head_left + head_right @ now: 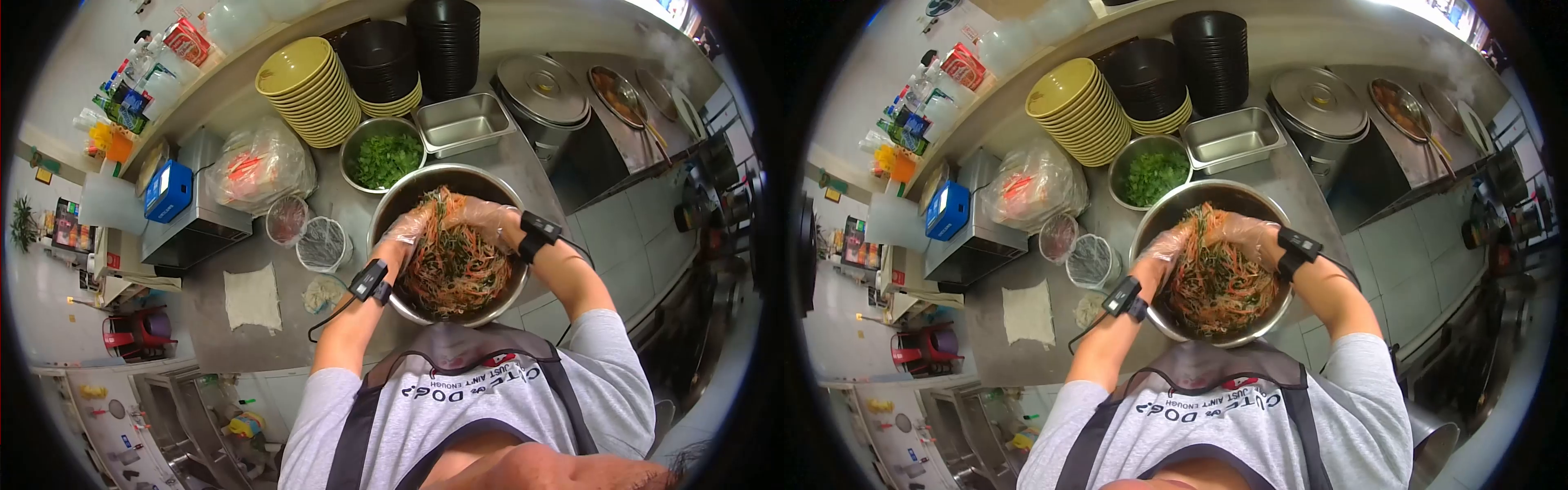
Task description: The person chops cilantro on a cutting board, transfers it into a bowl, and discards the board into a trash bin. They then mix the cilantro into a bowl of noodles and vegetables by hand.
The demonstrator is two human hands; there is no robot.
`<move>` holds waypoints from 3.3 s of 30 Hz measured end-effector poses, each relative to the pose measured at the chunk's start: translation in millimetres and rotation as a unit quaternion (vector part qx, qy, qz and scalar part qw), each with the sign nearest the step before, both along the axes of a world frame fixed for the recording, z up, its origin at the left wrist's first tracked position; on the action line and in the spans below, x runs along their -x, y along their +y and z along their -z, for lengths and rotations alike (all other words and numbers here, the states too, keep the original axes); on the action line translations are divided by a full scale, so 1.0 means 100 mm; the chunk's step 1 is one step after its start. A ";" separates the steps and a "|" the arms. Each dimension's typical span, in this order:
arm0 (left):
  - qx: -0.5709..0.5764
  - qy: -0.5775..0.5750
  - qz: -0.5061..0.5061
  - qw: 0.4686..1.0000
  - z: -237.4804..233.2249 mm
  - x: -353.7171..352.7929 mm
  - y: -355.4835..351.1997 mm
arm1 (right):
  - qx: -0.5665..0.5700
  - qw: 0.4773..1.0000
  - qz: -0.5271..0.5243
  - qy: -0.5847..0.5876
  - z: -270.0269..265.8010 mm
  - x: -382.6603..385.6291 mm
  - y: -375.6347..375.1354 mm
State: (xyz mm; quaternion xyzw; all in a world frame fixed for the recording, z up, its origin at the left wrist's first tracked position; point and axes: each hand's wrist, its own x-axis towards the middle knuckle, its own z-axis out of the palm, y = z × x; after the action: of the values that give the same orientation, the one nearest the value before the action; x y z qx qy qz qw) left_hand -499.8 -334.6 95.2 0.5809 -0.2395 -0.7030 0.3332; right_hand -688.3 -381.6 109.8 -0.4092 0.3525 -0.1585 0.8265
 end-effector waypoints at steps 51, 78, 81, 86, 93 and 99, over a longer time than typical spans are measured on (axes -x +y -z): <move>0.253 0.054 0.013 0.966 -0.03 -0.12 0.28 | -0.012 0.975 0.222 -0.027 -0.05 0.44 0.41; 0.167 0.020 0.143 0.975 -1.45 -0.12 0.53 | 0.456 0.865 0.059 0.202 -1.67 0.03 0.73; 0.129 0.060 0.108 0.984 -1.21 -0.19 0.59 | 0.445 0.867 0.029 0.223 -1.40 0.05 0.66; 0.025 0.116 0.078 0.990 -0.73 -0.24 0.66 | 0.431 0.833 -0.099 0.332 -1.13 0.13 0.67; -0.209 0.117 -0.109 0.965 0.31 0.13 0.84 | 0.264 0.875 -0.168 0.370 -0.03 0.38 0.52; -0.085 -0.153 -0.048 0.983 0.98 0.26 1.08 | 0.009 0.982 0.019 0.189 0.75 0.30 0.54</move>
State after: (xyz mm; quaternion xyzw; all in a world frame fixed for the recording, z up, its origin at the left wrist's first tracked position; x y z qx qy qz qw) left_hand -525.6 -226.5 -2.7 0.7187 -0.1989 -0.6067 0.2753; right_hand -718.8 -327.1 35.2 -0.4327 0.5087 -0.0974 0.7379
